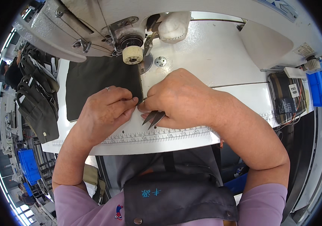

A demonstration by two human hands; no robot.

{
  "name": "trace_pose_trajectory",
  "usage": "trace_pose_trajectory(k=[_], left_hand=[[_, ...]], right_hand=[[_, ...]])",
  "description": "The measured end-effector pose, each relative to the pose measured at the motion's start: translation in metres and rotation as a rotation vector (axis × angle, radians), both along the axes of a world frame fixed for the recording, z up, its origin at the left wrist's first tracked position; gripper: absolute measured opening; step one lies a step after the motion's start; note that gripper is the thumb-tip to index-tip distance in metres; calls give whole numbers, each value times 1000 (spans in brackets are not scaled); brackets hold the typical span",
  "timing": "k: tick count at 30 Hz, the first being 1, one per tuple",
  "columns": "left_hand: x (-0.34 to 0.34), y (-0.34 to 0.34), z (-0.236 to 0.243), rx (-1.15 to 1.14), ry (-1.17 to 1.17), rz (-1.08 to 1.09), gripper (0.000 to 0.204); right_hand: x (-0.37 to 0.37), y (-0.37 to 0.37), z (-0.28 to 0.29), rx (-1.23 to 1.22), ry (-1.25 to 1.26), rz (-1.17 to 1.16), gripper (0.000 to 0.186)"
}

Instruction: Sewing and trimming threads on a dark green fabric bag using an industrial sewing machine.

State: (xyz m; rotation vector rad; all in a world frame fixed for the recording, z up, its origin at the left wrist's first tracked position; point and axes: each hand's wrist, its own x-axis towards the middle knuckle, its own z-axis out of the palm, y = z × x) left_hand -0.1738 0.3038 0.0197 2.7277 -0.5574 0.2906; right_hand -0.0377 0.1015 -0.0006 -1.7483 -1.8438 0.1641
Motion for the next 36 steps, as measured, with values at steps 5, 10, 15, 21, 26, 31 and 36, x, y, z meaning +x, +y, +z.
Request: trace_pose_trajectory(k=[5, 10, 15, 21, 26, 31, 36], left_hand=[[2, 1, -16, -184, -146, 81, 12], [2, 6, -26, -341, -172, 140, 15], [-2, 8, -21, -202, -292, 85, 26], [-1, 22, -20, -5, -284, -24, 36], [-13, 28, -21, -52, -34, -81, 42], [-12, 23, -10, -5, 4, -97, 43], [-5, 30, -12, -1, 18, -155, 42]], right_hand=[[1, 6, -1, 115, 6, -174, 21], [-3, 20, -7, 282, -210, -184, 17], [-4, 25, -11, 405, -317, -164, 11], [-4, 26, -14, 384, -229, -211, 7], [-4, 18, -7, 163, -286, -117, 17], [-4, 12, -7, 254, -125, -127, 13], [-1, 7, -6, 181, -93, -143, 15]])
